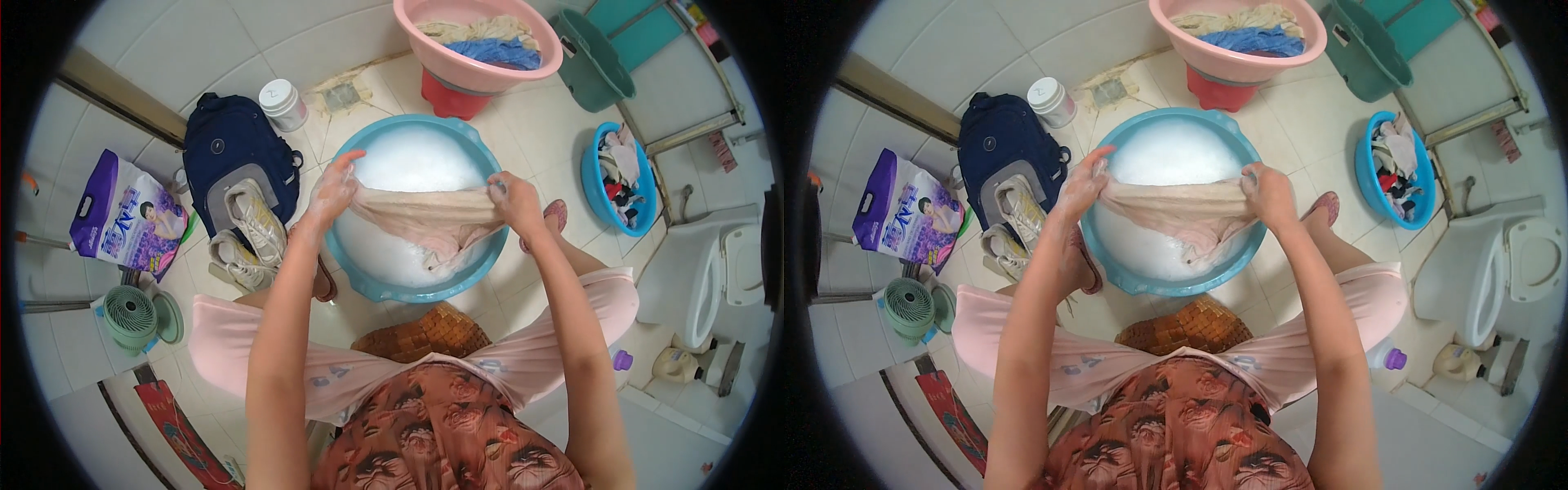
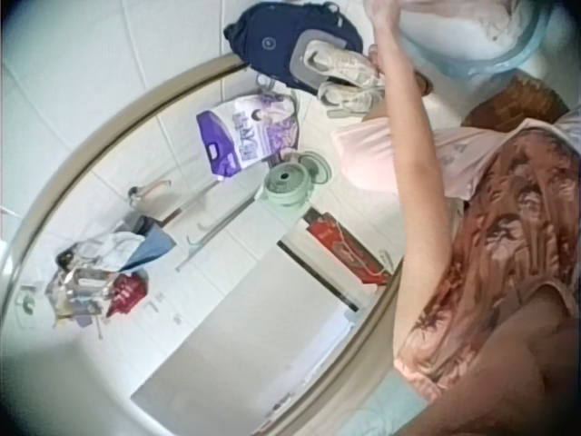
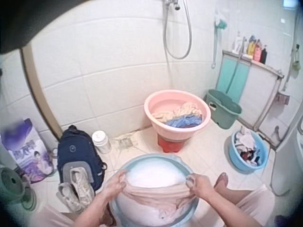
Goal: The person washes a piece of cloth by rubbing, scrubbing, unfolding, and wringing it inside a basin filled with soapy water by hand.
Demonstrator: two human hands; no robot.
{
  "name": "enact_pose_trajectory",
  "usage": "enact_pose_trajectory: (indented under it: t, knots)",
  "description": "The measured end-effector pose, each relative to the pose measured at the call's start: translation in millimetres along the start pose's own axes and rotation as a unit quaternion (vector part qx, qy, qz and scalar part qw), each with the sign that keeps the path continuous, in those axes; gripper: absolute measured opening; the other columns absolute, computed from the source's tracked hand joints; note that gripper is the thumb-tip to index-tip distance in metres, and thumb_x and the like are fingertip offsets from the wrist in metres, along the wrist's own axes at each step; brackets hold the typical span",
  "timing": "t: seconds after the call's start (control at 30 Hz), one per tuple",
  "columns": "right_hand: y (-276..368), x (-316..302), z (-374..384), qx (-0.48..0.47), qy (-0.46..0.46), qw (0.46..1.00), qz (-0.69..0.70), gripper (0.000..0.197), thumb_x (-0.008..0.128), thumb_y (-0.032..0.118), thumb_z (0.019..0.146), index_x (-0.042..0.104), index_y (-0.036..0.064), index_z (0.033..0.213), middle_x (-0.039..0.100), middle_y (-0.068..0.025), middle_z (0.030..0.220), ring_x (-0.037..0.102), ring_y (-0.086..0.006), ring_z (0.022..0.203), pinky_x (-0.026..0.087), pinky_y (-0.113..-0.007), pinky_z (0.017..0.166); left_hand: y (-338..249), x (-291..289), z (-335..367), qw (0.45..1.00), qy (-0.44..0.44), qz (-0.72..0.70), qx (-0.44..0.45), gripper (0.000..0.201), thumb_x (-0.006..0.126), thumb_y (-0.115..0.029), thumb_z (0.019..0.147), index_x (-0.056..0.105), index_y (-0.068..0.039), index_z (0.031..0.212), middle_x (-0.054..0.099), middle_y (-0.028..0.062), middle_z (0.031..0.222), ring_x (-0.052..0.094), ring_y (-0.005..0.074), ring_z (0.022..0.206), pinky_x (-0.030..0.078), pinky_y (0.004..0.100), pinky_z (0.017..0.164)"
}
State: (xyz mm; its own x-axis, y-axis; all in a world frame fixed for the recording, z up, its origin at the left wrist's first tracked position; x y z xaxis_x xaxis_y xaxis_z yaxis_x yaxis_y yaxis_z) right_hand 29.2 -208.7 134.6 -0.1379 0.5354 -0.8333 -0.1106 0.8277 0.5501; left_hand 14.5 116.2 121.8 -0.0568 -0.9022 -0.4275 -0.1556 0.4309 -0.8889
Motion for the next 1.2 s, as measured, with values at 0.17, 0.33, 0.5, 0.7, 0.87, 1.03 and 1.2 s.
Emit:
enact_pose_trajectory:
  t: [0.17,0.33,0.5,0.7,0.87,1.03,1.2]
  knots:
    - [10.1,-12.2,0.2,-0.005,0.097,0.993,0.068,0.030,0.055,0.011,0.078,0.059,0.0047,0.107,0.061,-0.0187,0.095,0.058,-0.0320,0.084,0.044,-0.037,0.079,-14.7,-7.2,0.1,0.995,0.053,0.086,-0.001,0.029,0.052,-0.019,0.085,0.056,-0.017,0.113,0.047,0.0140,0.106,0.044,0.0297,0.106,0.034,0.0328,0.096]
    - [11.0,-21.5,0.9,-0.190,0.180,0.965,-0.023,0.043,0.052,0.001,0.076,0.054,0.0134,0.118,0.058,-0.0179,0.094,0.057,-0.0297,0.083,0.045,-0.036,0.080,-3.0,2.4,0.8,0.987,0.105,-0.118,-0.035,0.034,0.057,-0.027,0.081,0.056,-0.009,0.110,0.048,0.0165,0.113,0.051,0.0272,0.098,0.043,0.0328,0.083]
    - [17.1,-21.9,-2.3,-0.140,0.148,0.971,-0.127,0.049,0.053,-0.001,0.074,0.053,0.0155,0.120,0.056,-0.0154,0.091,0.057,-0.0287,0.080,0.046,-0.034,0.076,-8.5,-1.1,-0.5,0.992,0.077,0.099,0.028,0.019,0.043,-0.024,0.090,0.047,-0.006,0.095,0.055,0.0159,0.097,0.056,0.0251,0.086,0.047,0.0343,0.071]
    - [-15.5,-24.9,-3.4,-0.104,0.170,0.979,0.032,0.046,0.046,-0.004,0.073,0.057,0.0123,0.115,0.057,-0.0100,0.090,0.057,-0.0214,0.080,0.047,-0.031,0.070,-19.3,-15.8,3.2,0.977,0.033,0.198,0.075,0.027,0.059,-0.034,0.078,0.061,-0.009,0.088,0.059,0.0107,0.094,0.058,0.0233,0.089,0.045,0.0342,0.079]
    - [8.7,-18.3,-11.4,-0.072,0.192,0.971,0.120,0.034,0.044,0.003,0.077,0.062,0.0056,0.105,0.059,-0.0060,0.092,0.056,-0.0170,0.083,0.047,-0.029,0.072,2.8,-0.5,-6.6,0.878,0.022,-0.468,-0.098,0.021,0.055,-0.023,0.081,0.059,-0.006,0.094,0.060,0.0066,0.095,0.057,0.0208,0.091,0.046,0.0332,0.079]
    - [24.4,-19.5,-27.7,-0.017,0.289,0.916,0.279,0.027,0.049,0.019,0.081,0.062,0.0008,0.095,0.059,-0.0044,0.079,0.056,-0.0156,0.077,0.046,-0.028,0.069,15.2,23.2,-9.9,0.885,-0.030,-0.465,-0.018,0.026,0.052,-0.020,0.083,0.054,-0.001,0.102,0.060,0.0092,0.096,0.057,0.0226,0.089,0.046,0.0330,0.079]
    - [31.6,-22.6,-31.7,0.159,0.368,0.896,0.192,0.026,0.055,0.027,0.081,0.063,0.0058,0.094,0.058,-0.0005,0.073,0.052,-0.0131,0.072,0.043,-0.024,0.057,39.0,29.2,-2.3,0.793,-0.077,-0.580,-0.169,0.028,0.051,-0.021,0.085,0.053,0.000,0.102,0.060,0.0101,0.093,0.059,0.0242,0.085,0.047,0.0348,0.079]
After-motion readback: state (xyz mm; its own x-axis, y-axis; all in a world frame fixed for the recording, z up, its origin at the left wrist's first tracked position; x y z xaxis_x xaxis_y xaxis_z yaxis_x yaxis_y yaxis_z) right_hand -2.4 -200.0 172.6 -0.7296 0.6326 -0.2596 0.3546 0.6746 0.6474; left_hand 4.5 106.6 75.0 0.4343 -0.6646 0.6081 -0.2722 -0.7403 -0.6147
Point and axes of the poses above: each hand's wrist, its own z-axis towards the middle knuckle, its own x-axis out of the palm, y = z × x, the point moved 3 cm from there along z, towards the middle knuckle
